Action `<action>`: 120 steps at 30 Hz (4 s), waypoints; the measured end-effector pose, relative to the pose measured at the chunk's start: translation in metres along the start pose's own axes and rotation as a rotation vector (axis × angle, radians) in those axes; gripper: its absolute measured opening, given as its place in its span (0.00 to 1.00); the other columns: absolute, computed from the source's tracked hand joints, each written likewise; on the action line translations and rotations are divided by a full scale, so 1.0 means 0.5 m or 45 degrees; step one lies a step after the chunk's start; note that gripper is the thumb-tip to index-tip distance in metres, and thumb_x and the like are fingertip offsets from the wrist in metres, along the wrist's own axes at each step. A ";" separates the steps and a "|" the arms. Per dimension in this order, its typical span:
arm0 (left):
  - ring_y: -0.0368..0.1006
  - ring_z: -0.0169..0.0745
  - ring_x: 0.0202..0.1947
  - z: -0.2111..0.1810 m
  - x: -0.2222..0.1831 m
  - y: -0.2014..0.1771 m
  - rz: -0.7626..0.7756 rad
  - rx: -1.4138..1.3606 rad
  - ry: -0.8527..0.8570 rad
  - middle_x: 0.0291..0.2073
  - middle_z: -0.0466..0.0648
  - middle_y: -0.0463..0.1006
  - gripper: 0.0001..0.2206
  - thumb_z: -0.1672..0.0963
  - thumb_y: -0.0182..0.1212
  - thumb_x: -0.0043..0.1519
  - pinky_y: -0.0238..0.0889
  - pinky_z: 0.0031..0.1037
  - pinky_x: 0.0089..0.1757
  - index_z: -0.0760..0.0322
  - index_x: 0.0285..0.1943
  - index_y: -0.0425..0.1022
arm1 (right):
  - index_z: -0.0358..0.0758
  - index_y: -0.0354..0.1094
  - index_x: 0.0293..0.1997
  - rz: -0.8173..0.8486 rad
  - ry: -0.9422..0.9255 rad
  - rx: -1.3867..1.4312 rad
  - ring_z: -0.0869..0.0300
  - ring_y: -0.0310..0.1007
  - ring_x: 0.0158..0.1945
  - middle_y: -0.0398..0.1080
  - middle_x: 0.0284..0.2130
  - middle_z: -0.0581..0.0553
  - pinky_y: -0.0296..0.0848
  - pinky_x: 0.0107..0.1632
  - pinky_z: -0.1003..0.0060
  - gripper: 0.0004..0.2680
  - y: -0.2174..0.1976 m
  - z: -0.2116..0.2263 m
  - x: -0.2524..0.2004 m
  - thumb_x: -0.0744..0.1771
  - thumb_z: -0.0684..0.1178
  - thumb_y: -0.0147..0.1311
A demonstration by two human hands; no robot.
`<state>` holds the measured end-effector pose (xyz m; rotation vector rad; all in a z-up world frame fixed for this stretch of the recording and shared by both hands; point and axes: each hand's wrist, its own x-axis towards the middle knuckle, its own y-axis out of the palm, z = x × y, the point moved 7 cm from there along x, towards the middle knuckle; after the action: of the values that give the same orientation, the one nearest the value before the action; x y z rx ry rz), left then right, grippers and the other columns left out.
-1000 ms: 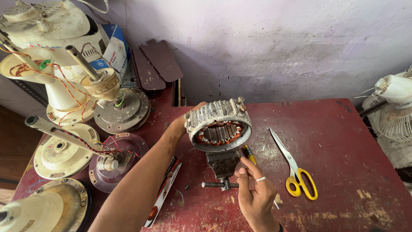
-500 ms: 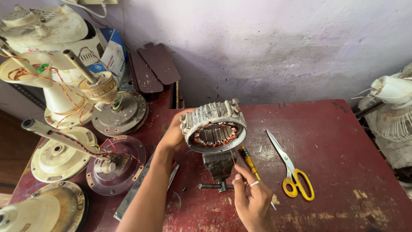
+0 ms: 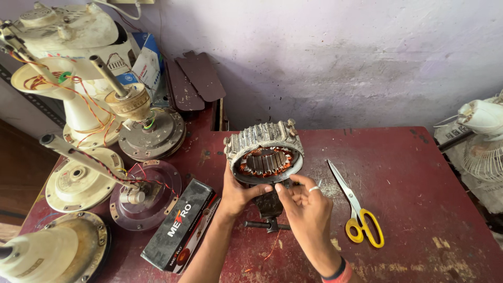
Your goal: The person threads and winds copper wire into the slots of a motor stator held in a bench vise, using a yellow-handled screwdriver to push the wire into place. The person repeatedly adjusts the stator and continues winding the wire around the core.
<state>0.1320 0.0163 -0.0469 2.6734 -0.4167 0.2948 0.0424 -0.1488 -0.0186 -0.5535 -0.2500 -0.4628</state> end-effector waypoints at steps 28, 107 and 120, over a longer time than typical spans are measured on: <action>0.75 0.40 0.53 -0.011 0.012 0.009 0.002 0.248 0.163 0.52 0.50 0.76 0.33 0.64 0.80 0.46 0.73 0.34 0.55 0.68 0.58 0.64 | 0.30 0.77 0.42 -0.077 -0.195 -0.156 0.64 0.78 0.21 0.79 0.23 0.42 0.72 0.21 0.72 0.06 0.004 0.063 0.030 0.64 0.41 0.64; 0.77 0.34 0.43 -0.001 0.026 -0.009 0.048 0.357 -0.015 0.42 0.47 0.83 0.22 0.63 0.75 0.47 0.73 0.30 0.48 0.71 0.52 0.78 | 0.32 0.54 0.71 0.715 -0.273 0.879 0.58 0.75 0.57 0.74 0.54 0.41 0.75 0.61 0.61 0.33 0.089 -0.080 0.166 0.59 0.39 0.68; 0.79 0.35 0.38 -0.021 0.036 0.006 0.100 0.669 0.196 0.37 0.46 0.84 0.20 0.61 0.74 0.45 0.74 0.29 0.45 0.68 0.48 0.78 | 0.32 0.60 0.63 0.635 -0.366 0.625 0.55 0.76 0.55 0.74 0.51 0.41 0.75 0.60 0.61 0.28 0.074 -0.065 0.166 0.58 0.46 0.70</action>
<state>0.1464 0.0137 -0.0316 3.1123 -0.4457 0.7161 0.1360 -0.1683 -0.0330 -0.1825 -0.4691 0.1684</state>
